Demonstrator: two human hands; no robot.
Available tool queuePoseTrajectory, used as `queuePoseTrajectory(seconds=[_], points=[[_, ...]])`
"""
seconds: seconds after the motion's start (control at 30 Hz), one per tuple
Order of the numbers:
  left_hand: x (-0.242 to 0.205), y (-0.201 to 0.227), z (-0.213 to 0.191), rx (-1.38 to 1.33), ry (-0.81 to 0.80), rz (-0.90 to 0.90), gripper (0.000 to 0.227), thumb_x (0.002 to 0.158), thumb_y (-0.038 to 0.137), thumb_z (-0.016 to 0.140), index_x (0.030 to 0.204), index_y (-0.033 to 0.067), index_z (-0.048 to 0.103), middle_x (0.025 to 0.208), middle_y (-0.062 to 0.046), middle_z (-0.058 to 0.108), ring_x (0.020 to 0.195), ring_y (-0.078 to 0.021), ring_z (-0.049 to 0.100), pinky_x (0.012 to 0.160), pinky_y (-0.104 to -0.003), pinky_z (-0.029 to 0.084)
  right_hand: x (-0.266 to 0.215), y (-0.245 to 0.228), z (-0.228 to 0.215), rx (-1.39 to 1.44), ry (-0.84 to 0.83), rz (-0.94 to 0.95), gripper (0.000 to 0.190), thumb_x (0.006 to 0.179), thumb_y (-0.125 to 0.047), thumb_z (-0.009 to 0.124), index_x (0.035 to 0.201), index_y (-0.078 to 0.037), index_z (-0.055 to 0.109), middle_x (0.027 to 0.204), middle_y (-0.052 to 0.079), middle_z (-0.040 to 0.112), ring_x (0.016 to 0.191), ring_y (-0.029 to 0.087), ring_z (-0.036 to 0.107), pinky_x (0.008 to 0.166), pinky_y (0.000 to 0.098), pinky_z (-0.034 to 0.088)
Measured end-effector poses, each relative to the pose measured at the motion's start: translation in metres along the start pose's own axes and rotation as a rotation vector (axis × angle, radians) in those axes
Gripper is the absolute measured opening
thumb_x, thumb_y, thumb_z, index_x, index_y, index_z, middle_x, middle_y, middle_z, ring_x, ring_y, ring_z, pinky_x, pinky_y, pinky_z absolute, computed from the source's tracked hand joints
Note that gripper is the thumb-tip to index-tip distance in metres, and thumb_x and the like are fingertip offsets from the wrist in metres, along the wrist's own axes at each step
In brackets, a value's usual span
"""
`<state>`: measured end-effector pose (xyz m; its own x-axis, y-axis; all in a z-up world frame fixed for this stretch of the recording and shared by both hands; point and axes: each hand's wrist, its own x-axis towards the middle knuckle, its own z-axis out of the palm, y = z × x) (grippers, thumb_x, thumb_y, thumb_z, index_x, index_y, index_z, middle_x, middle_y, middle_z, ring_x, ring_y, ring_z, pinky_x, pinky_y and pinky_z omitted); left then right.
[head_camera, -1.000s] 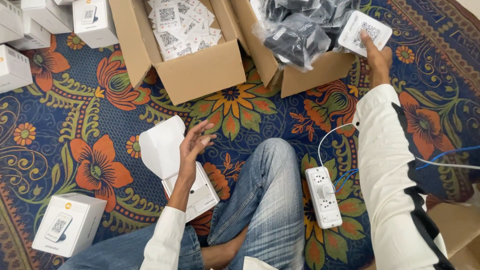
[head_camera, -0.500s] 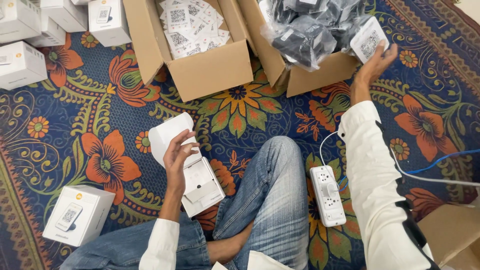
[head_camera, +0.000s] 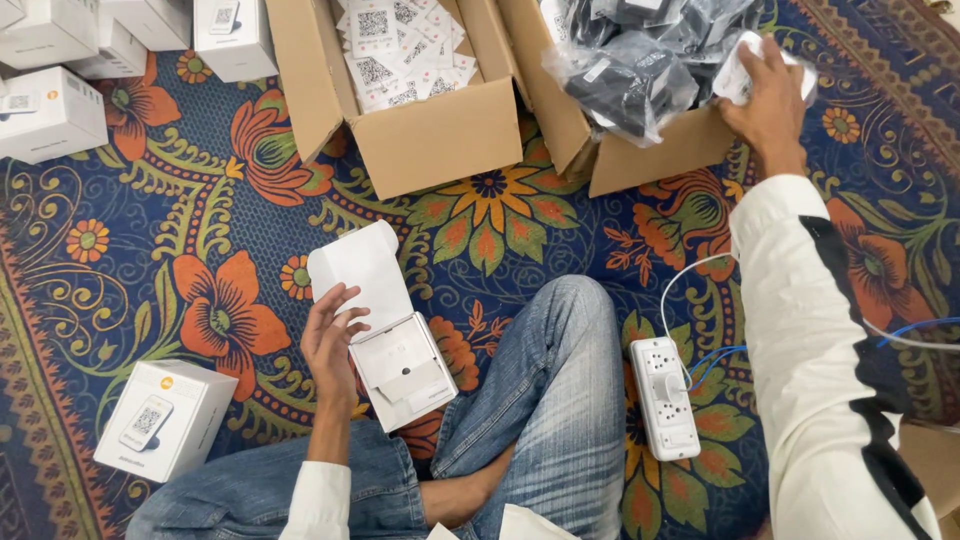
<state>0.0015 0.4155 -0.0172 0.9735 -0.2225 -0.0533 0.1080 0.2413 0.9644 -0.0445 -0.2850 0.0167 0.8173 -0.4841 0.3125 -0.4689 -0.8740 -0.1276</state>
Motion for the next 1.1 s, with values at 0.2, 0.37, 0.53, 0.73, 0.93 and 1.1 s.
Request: queuePoseTrajectory(seconds=[0.2, 0.37, 0.53, 0.73, 0.93, 1.1], points=[[0.008, 0.004, 0.030, -0.009, -0.036, 0.012, 0.043, 0.096, 0.012, 0.055, 0.137, 0.0007, 0.059, 0.128, -0.015, 0.068, 0.101, -0.0210, 0.068, 0.082, -0.035, 0.055, 0.023, -0.010, 0.000, -0.117, -0.090, 0.009, 0.071, 0.087, -0.008, 0.076, 0.155, -0.014, 0.055, 0.163, 0.010, 0.052, 0.129, 0.049, 0.051, 0.102, 0.0573, 0.050], [0.008, -0.002, 0.032, -0.003, -0.066, 0.030, 0.042, 0.095, 0.012, 0.054, 0.136, 0.0007, 0.060, 0.125, -0.015, 0.070, 0.098, -0.0206, 0.069, 0.079, -0.033, 0.055, 0.014, -0.011, -0.011, 0.115, -0.077, -0.024, 0.067, 0.083, -0.002, 0.075, 0.148, -0.013, 0.060, 0.158, 0.013, 0.050, 0.136, 0.041, 0.048, 0.115, 0.0505, 0.040], [0.003, -0.003, 0.025, 0.003, -0.050, 0.051, 0.042, 0.096, 0.011, 0.055, 0.135, 0.0000, 0.061, 0.125, -0.015, 0.070, 0.098, -0.0198, 0.069, 0.078, -0.031, 0.055, -0.064, -0.103, 0.017, 0.624, 0.493, 0.010, 0.045, 0.096, 0.007, 0.062, 0.139, -0.004, 0.061, 0.147, 0.016, 0.056, 0.142, 0.034, 0.050, 0.122, 0.0424, 0.036], [-0.011, -0.003, -0.016, 0.003, 0.052, 0.112, 0.040, 0.096, 0.009, 0.062, 0.135, -0.0005, 0.061, 0.127, -0.014, 0.069, 0.098, -0.0186, 0.068, 0.076, -0.031, 0.053, -0.182, -0.327, -0.026, 1.038, 0.535, -0.037, 0.028, 0.103, -0.001, 0.051, 0.128, -0.004, 0.063, 0.138, 0.014, 0.059, 0.136, 0.030, 0.053, 0.118, 0.0403, 0.041], [-0.012, -0.060, -0.071, 0.181, 0.419, 0.128, 0.049, 0.093, 0.010, 0.068, 0.140, 0.0004, 0.058, 0.135, -0.012, 0.065, 0.099, -0.0160, 0.062, 0.078, -0.032, 0.049, -0.236, -0.414, 0.022, 1.103, 0.085, -0.281, 0.030, 0.105, -0.014, 0.054, 0.132, -0.009, 0.066, 0.138, 0.012, 0.066, 0.139, 0.030, 0.058, 0.122, 0.0416, 0.043], [0.001, -0.061, -0.062, 0.205, 0.176, -0.321, 0.069, 0.093, 0.038, 0.065, 0.151, 0.0049, 0.049, 0.143, -0.014, 0.061, 0.128, -0.0264, 0.062, 0.098, -0.041, 0.051, -0.225, -0.452, 0.067, 1.094, -0.872, 0.004, 0.082, 0.098, -0.044, 0.066, 0.163, -0.011, 0.027, 0.146, 0.023, 0.054, 0.135, 0.032, 0.053, 0.108, 0.0434, 0.044]])
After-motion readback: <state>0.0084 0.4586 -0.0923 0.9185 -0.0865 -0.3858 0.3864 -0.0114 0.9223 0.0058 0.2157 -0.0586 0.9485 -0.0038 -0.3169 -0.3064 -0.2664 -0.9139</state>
